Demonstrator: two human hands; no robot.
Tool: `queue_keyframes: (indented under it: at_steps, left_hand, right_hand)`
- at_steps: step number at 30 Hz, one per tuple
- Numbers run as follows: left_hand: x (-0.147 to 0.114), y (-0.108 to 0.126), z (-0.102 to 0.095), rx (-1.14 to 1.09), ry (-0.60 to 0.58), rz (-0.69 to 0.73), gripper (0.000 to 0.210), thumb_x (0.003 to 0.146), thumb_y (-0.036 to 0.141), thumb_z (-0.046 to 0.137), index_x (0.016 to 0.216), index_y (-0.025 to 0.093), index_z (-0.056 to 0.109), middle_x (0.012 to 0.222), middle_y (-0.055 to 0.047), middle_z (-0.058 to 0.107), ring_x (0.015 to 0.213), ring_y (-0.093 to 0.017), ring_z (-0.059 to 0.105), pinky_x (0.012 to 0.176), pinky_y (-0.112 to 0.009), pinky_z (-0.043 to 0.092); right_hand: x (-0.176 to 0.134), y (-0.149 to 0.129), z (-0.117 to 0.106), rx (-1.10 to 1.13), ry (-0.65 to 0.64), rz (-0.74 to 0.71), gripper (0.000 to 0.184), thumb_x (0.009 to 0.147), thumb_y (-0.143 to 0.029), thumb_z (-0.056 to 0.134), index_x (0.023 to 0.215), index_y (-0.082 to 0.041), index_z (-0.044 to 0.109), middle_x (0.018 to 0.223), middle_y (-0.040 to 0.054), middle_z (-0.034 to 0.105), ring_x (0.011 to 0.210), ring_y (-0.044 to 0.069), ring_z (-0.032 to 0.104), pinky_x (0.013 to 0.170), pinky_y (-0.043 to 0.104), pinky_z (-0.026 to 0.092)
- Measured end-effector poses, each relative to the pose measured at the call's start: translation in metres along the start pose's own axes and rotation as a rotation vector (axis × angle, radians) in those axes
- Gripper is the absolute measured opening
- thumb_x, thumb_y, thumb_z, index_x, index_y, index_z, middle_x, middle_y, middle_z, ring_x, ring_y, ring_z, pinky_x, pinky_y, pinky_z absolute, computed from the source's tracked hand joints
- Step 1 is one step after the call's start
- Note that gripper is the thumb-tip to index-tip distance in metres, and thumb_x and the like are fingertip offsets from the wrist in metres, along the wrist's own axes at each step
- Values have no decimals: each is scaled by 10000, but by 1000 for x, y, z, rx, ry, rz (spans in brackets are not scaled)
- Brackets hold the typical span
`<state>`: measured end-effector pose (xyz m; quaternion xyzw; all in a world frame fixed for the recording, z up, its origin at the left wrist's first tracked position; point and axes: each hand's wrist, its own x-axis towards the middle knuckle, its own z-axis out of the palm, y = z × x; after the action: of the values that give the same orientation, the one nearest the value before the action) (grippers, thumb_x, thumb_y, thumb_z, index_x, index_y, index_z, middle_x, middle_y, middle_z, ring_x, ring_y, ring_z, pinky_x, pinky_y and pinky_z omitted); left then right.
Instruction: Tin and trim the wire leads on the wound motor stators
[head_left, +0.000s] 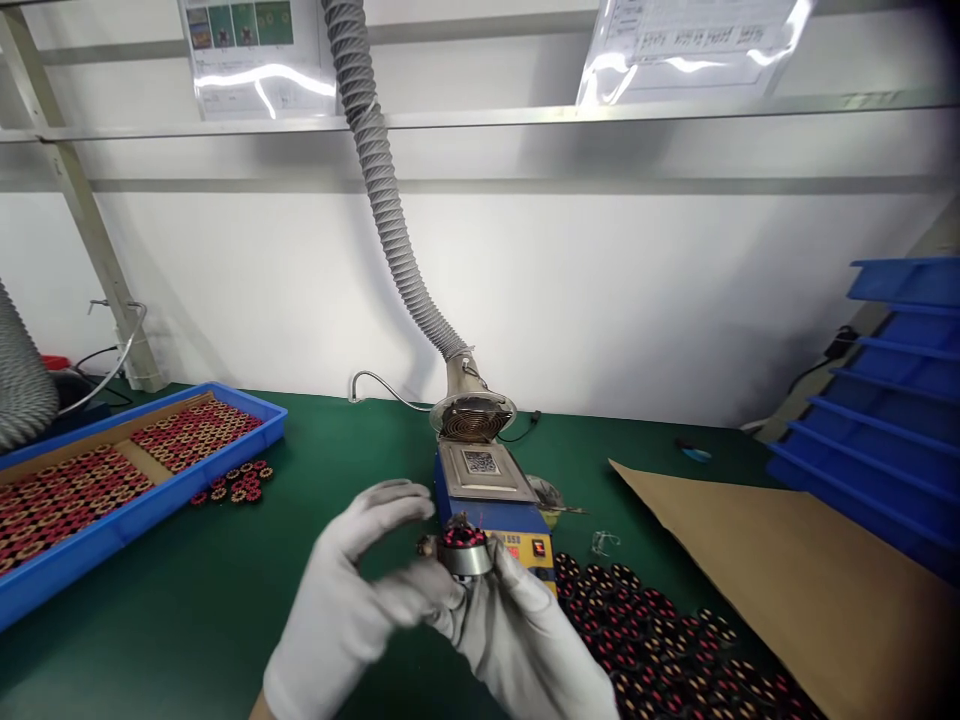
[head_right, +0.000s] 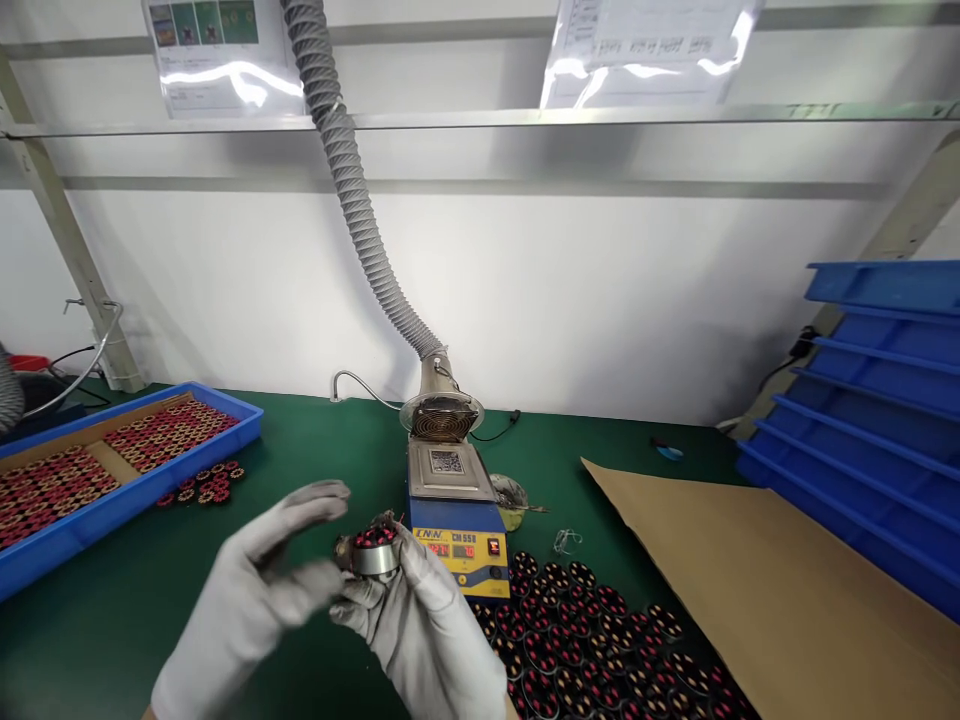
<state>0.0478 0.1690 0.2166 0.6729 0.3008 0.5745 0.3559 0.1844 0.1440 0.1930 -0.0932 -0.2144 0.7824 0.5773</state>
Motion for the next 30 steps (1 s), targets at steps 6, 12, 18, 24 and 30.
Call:
queue_keyframes:
  at_steps: [6, 12, 18, 24, 30]
  left_hand:
    - [4, -1, 8, 55, -137, 173, 195, 680, 122, 681, 845, 226, 680, 905, -41, 670, 906, -218, 590, 929, -350, 417]
    - [5, -7, -3, -212, 136, -20, 142, 733, 110, 580, 663, 197, 667, 770, -37, 678, 852, -222, 615, 772, -277, 492]
    - [2, 1, 0, 91, -174, -19, 499, 568, 18, 715, 1001, 252, 633, 1102, -39, 591, 1012, -211, 547, 903, -265, 424]
    - [6, -10, -1, 28, -180, 162, 276, 656, 132, 742, 884, 271, 671, 934, -15, 663, 908, -200, 587, 983, -334, 339]
    - [6, -10, -7, -240, 122, 52, 160, 712, 78, 587, 662, 208, 665, 732, -18, 676, 822, -214, 615, 866, -318, 443]
  right_hand:
    - [4, 0, -1, -50, 21, -5, 247, 712, -346, 688, 879, -171, 638, 813, 39, 680, 706, 153, 625, 676, 299, 495]
    - [-1, 2, -2, -101, 11, 89, 252, 719, -325, 690, 926, -195, 625, 831, 64, 701, 644, 133, 647, 576, 219, 478]
    - [4, 5, -7, -65, 3, -3, 306, 714, -431, 662, 915, -200, 641, 945, 60, 679, 813, 173, 624, 740, 308, 481]
    - [3, 8, -4, 14, -41, 38, 257, 751, -382, 645, 927, -195, 646, 888, 33, 683, 786, 147, 623, 728, 291, 479]
    - [2, 4, 3, -119, 19, 118, 267, 682, -342, 724, 894, -201, 644, 819, 52, 696, 639, 124, 637, 584, 221, 478]
